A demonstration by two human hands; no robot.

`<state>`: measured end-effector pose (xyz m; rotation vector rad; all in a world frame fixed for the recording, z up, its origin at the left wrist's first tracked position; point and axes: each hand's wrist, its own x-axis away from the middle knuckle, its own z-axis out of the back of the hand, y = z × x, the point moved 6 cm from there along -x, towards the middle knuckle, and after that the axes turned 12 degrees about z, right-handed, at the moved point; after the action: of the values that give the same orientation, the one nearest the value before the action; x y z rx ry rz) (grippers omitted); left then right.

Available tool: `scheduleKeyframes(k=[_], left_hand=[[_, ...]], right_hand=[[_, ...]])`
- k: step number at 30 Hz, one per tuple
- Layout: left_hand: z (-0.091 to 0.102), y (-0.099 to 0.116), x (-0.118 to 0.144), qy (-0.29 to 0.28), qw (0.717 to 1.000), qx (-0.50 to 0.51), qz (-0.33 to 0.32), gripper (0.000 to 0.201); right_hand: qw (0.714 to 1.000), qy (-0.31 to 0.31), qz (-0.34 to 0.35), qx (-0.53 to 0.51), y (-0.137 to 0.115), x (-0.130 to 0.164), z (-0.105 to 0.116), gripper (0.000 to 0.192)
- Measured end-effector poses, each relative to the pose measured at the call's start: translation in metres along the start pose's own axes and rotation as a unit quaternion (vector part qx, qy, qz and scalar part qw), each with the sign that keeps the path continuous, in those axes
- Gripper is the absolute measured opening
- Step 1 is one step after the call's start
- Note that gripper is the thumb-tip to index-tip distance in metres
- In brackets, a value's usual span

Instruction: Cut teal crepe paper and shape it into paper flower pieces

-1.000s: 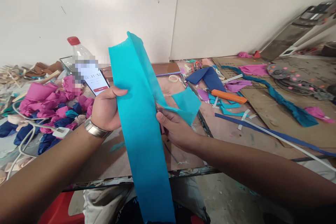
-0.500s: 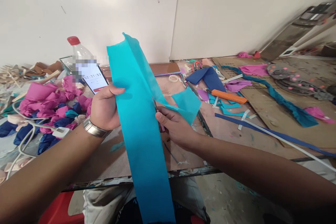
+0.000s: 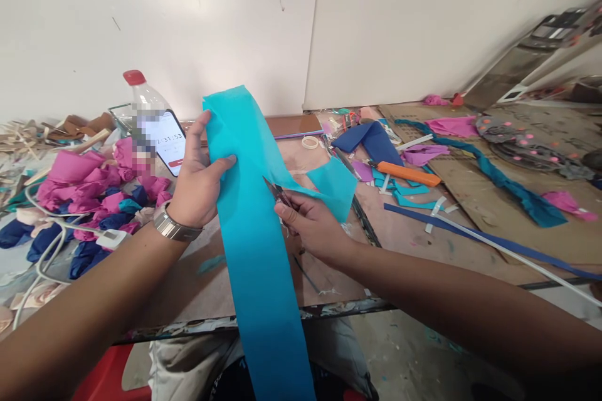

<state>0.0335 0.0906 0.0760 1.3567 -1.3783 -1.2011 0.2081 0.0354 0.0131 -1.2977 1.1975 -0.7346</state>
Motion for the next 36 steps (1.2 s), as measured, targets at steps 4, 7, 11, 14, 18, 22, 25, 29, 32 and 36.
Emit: scheduleKeyframes(k=[4, 7, 11, 14, 18, 22, 25, 29, 32, 36], left_hand=[[0.001, -0.001, 0.0, 0.012, 1.0, -0.016, 0.013, 0.055], [0.001, -0.004, -0.001, 0.009, 0.999, -0.021, 0.025, 0.041], [0.0, -0.006, -0.001, -0.001, 0.999, -0.023, 0.037, 0.036], [0.0, -0.006, 0.0, -0.003, 0.999, -0.024, 0.037, 0.035], [-0.001, -0.005, 0.0, -0.005, 0.999, -0.023, 0.038, 0.035], [-0.001, -0.004, 0.0, -0.007, 0.999, -0.021, 0.033, 0.033], [-0.001, -0.004, 0.0, -0.005, 0.999, -0.027, 0.035, 0.032], [-0.002, -0.004, 0.001, -0.008, 0.999, -0.025, 0.036, 0.033], [-0.001, -0.004, 0.001, -0.004, 0.999, -0.031, 0.036, 0.034], [0.0, -0.004, 0.0, -0.002, 0.999, -0.037, 0.036, 0.035]], right_hand=[[1.0, 0.0, 0.011, 0.024, -0.004, 0.001, 0.0, 0.035], [0.999, 0.004, 0.017, 0.035, -0.007, 0.001, 0.001, 0.035], [0.998, 0.005, 0.023, 0.051, -0.01, 0.002, 0.001, 0.037], [0.997, 0.005, 0.033, 0.067, -0.012, 0.002, 0.002, 0.038], [0.997, 0.005, 0.036, 0.073, -0.013, 0.002, 0.002, 0.039], [0.996, 0.007, 0.037, 0.08, -0.011, 0.002, 0.003, 0.042], [0.996, 0.003, 0.04, 0.078, -0.011, 0.003, 0.003, 0.044], [0.996, 0.006, 0.04, 0.074, -0.009, 0.003, 0.003, 0.044], [0.998, 0.006, 0.032, 0.06, -0.005, 0.004, 0.004, 0.044], [0.999, 0.001, 0.02, 0.038, 0.0, 0.004, 0.004, 0.042]])
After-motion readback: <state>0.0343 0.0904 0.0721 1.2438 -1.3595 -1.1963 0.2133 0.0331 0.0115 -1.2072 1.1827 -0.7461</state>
